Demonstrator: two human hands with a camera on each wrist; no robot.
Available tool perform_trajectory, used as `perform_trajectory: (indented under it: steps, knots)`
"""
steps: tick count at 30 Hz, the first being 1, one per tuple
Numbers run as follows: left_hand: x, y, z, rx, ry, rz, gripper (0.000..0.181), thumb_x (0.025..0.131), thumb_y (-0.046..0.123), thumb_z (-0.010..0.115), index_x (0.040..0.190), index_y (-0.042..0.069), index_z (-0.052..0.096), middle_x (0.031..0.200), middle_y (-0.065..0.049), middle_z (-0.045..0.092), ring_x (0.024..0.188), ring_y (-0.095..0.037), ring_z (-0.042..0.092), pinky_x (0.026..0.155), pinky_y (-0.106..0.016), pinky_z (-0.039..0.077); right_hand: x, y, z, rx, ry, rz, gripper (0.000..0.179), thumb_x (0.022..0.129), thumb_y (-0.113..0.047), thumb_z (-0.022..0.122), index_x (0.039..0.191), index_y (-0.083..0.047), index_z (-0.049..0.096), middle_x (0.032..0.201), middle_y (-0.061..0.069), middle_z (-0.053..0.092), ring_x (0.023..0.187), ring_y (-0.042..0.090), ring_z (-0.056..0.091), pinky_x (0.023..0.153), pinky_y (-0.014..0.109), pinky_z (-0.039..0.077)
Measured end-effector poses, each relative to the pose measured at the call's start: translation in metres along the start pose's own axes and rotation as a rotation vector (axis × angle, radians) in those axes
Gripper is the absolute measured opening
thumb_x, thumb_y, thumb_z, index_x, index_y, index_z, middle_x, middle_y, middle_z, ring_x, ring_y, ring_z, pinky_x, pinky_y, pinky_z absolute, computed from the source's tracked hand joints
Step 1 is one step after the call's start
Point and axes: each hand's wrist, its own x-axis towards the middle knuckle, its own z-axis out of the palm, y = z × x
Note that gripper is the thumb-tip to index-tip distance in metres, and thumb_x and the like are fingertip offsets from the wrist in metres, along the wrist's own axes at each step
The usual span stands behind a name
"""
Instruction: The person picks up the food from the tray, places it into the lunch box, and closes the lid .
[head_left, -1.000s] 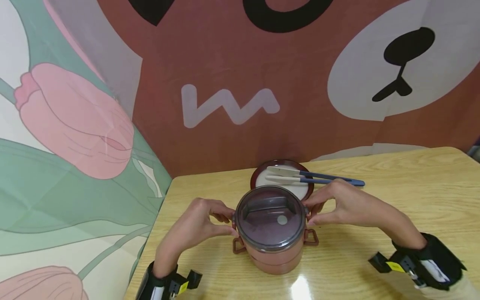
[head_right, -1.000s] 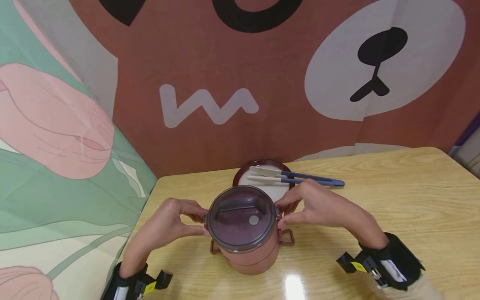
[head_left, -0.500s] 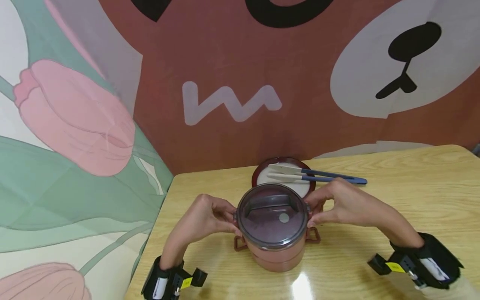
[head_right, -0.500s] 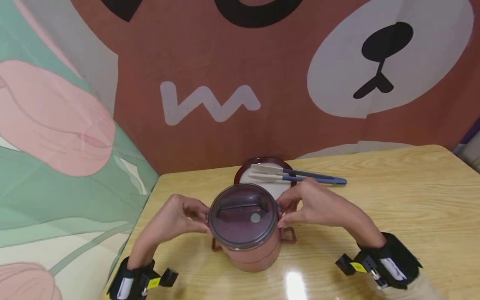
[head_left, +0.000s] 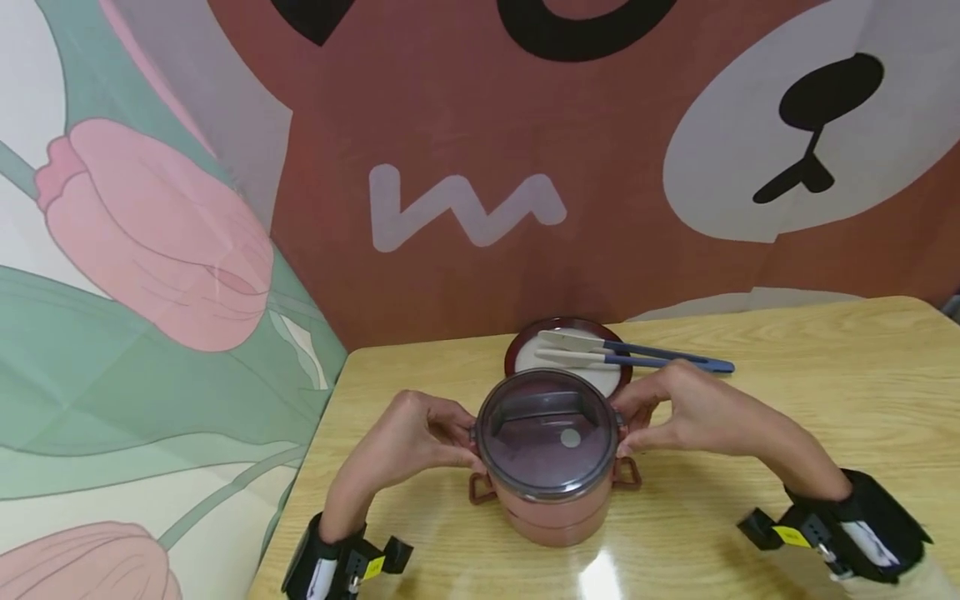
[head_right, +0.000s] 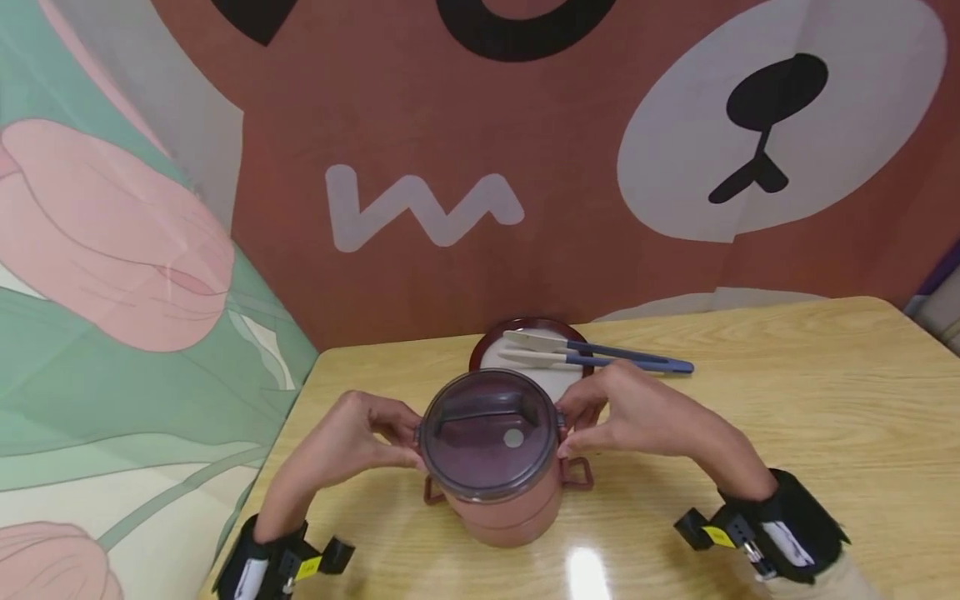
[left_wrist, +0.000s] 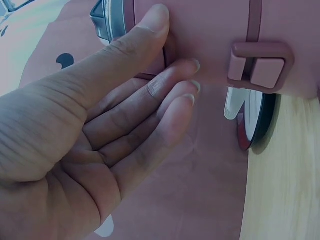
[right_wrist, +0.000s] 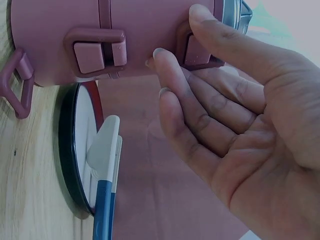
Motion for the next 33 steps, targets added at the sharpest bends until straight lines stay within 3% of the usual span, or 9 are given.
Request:
perform_trajectory:
  steps: [17, 33]
  knots:
    - [0.008, 0.014, 0.022, -0.034, -0.037, 0.062, 0.03, 0.07, 0.023, 0.095, 0.096, 0.021, 0.078, 0.08, 0.009, 0.077, 0.07, -0.004, 0.072, 0.067, -0.029, 0.061, -0.019, -0.007, -0.024, 0.062, -0.13, 0.022, 0.016, 0.082, -0.034, 0.086, 0.095, -0.032, 0.076, 0.081, -0.016, 0.074, 0.072, 0.003, 0.071, 0.064, 0.027, 0.059]
    - [0.004, 0.032, 0.038, -0.011, -0.092, 0.051, 0.027, 0.072, 0.028, 0.093, 0.094, 0.026, 0.077, 0.078, 0.015, 0.074, 0.07, 0.0, 0.069, 0.067, -0.024, 0.059, -0.035, -0.017, -0.036, 0.117, -0.254, 0.107, 0.018, 0.079, -0.034, 0.089, 0.089, -0.028, 0.075, 0.078, -0.014, 0.073, 0.071, 0.004, 0.07, 0.063, 0.028, 0.058]
